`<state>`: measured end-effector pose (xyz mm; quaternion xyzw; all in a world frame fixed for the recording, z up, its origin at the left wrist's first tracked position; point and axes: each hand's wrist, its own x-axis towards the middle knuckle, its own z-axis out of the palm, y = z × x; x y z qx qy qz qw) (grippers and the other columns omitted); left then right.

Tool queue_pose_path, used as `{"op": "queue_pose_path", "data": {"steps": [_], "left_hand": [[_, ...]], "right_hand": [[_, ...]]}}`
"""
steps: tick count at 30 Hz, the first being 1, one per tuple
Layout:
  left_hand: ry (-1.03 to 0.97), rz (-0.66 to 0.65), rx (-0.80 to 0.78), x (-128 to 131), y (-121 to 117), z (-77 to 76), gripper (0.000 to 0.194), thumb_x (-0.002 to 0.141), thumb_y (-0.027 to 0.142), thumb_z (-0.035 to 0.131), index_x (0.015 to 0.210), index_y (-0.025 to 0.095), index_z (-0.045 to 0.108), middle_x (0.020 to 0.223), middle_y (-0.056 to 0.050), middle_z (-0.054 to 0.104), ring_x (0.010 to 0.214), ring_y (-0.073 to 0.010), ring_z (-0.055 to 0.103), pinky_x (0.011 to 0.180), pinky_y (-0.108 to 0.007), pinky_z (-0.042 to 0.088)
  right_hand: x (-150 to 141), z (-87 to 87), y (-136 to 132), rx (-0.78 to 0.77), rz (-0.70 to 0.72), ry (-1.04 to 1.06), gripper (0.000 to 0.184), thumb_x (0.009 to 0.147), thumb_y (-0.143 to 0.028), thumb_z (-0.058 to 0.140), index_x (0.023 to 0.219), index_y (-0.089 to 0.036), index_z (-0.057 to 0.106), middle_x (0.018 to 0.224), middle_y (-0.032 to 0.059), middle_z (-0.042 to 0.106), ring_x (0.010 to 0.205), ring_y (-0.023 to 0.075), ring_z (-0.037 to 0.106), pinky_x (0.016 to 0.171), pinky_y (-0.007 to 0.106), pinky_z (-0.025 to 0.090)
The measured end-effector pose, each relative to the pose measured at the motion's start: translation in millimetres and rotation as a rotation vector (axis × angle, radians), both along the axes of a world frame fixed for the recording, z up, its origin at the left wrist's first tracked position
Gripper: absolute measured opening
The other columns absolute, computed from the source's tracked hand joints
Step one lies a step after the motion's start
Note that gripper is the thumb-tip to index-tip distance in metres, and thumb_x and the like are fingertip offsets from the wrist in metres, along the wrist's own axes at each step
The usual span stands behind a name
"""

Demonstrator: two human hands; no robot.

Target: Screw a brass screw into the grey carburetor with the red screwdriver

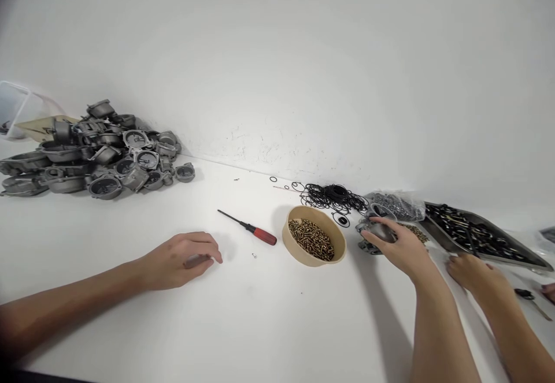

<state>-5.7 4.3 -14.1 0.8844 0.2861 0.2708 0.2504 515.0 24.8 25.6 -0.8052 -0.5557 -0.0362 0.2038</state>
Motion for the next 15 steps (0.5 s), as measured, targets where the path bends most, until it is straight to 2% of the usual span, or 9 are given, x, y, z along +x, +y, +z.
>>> {"op": "queue_pose_path", "data": {"steps": [2, 4, 6, 7, 9, 11, 12, 13, 15], "left_hand": [[-0.007, -0.004, 0.012, 0.1, 0.2, -0.1, 0.024, 0.095, 0.012, 0.053, 0.105, 0.022, 0.073, 0.099, -0.004, 0.072, 0.074, -0.0126, 0.063, 0.074, -0.024, 0.05], [-0.005, -0.007, 0.017, -0.1, 0.6, 0.1, 0.024, 0.095, 0.012, 0.053, 0.105, 0.022, 0.073, 0.099, -0.004, 0.072, 0.075, -0.0129, 0.063, 0.074, -0.024, 0.051], [0.003, -0.007, 0.013, -0.3, 1.0, 0.8, 0.025, 0.095, 0.012, 0.053, 0.104, 0.022, 0.073, 0.098, -0.005, 0.071, 0.075, -0.0132, 0.063, 0.075, -0.025, 0.051], [0.008, -0.007, 0.009, -0.2, 0.8, 1.3, 0.025, 0.095, 0.012, 0.052, 0.104, 0.021, 0.073, 0.099, -0.005, 0.071, 0.075, -0.0133, 0.062, 0.075, -0.026, 0.051], [-0.004, -0.004, -0.05, 1.3, -1.2, 3.1, 0.024, 0.095, 0.014, 0.053, 0.103, 0.021, 0.074, 0.1, -0.006, 0.071, 0.074, -0.0134, 0.061, 0.075, -0.027, 0.051], [-0.099, -0.005, -0.275, 4.9, -6.1, 5.5, 0.021, 0.095, 0.018, 0.056, 0.101, 0.021, 0.075, 0.099, -0.006, 0.07, 0.077, -0.0141, 0.061, 0.075, -0.027, 0.052], [-0.199, -0.016, -0.471, 7.5, -9.7, 6.8, 0.018, 0.094, 0.021, 0.059, 0.102, 0.021, 0.075, 0.099, -0.007, 0.07, 0.08, -0.0153, 0.062, 0.074, -0.027, 0.054], [-0.336, -0.046, -0.707, 10.4, -13.6, 7.9, 0.016, 0.094, 0.024, 0.062, 0.104, 0.021, 0.074, 0.101, -0.007, 0.07, 0.085, -0.0171, 0.065, 0.075, -0.028, 0.055], [-0.626, -0.165, -1.165, 16.2, -21.6, 9.5, 0.025, 0.092, 0.028, 0.066, 0.116, 0.023, 0.069, 0.11, -0.009, 0.069, 0.096, -0.0215, 0.068, 0.075, -0.031, 0.058]], "right_hand": [[-1.4, 5.0, -0.8, -0.024, -0.026, 0.023, 0.055, 0.07, -0.06, 0.075, 0.114, -0.027, 0.077, 0.112, 0.0132, 0.075, 0.073, 0.0283, 0.068, 0.059, 0.039, 0.05], [-6.7, 13.5, -3.2, -0.01, -0.065, 0.018, 0.056, 0.073, -0.062, 0.074, 0.113, -0.023, 0.078, 0.108, 0.0165, 0.074, 0.081, 0.0332, 0.068, 0.063, 0.043, 0.049], [-22.3, 23.3, -7.8, 0.121, -0.096, -0.03, 0.048, 0.079, -0.058, 0.071, 0.109, -0.02, 0.078, 0.111, 0.0195, 0.073, 0.092, 0.0368, 0.068, 0.072, 0.047, 0.05], [-35.9, 27.7, -11.2, 0.288, -0.079, -0.064, 0.041, 0.084, -0.051, 0.069, 0.108, -0.019, 0.078, 0.114, 0.02, 0.073, 0.094, 0.0362, 0.069, 0.078, 0.048, 0.05], [-75.4, 32.6, -20.3, 0.464, -0.026, -0.085, 0.032, 0.093, -0.04, 0.06, 0.112, -0.02, 0.076, 0.11, 0.0159, 0.075, 0.086, 0.0283, 0.072, 0.079, 0.043, 0.054], [-126.7, 29.8, -31.8, 0.67, 0.257, -0.125, 0.02, 0.09, -0.029, 0.068, 0.105, -0.02, 0.078, 0.093, 0.0102, 0.078, 0.075, 0.0232, 0.072, 0.07, 0.036, 0.056], [-153.3, 25.2, -37.9, 0.707, 0.437, -0.132, 0.014, 0.087, -0.023, 0.072, 0.1, -0.022, 0.078, 0.086, 0.0065, 0.077, 0.069, 0.0198, 0.07, 0.065, 0.033, 0.056], [-178.3, 18.7, -43.7, 0.687, 0.604, -0.134, 0.013, 0.087, -0.018, 0.073, 0.097, -0.024, 0.077, 0.081, 0.0033, 0.076, 0.067, 0.0175, 0.069, 0.065, 0.031, 0.055], [-218.0, 1.4, -53.0, 0.539, 0.849, -0.08, 0.015, 0.09, -0.012, 0.069, 0.099, -0.023, 0.074, 0.084, 0.0025, 0.075, 0.063, 0.0131, 0.066, 0.058, 0.026, 0.053]]}}
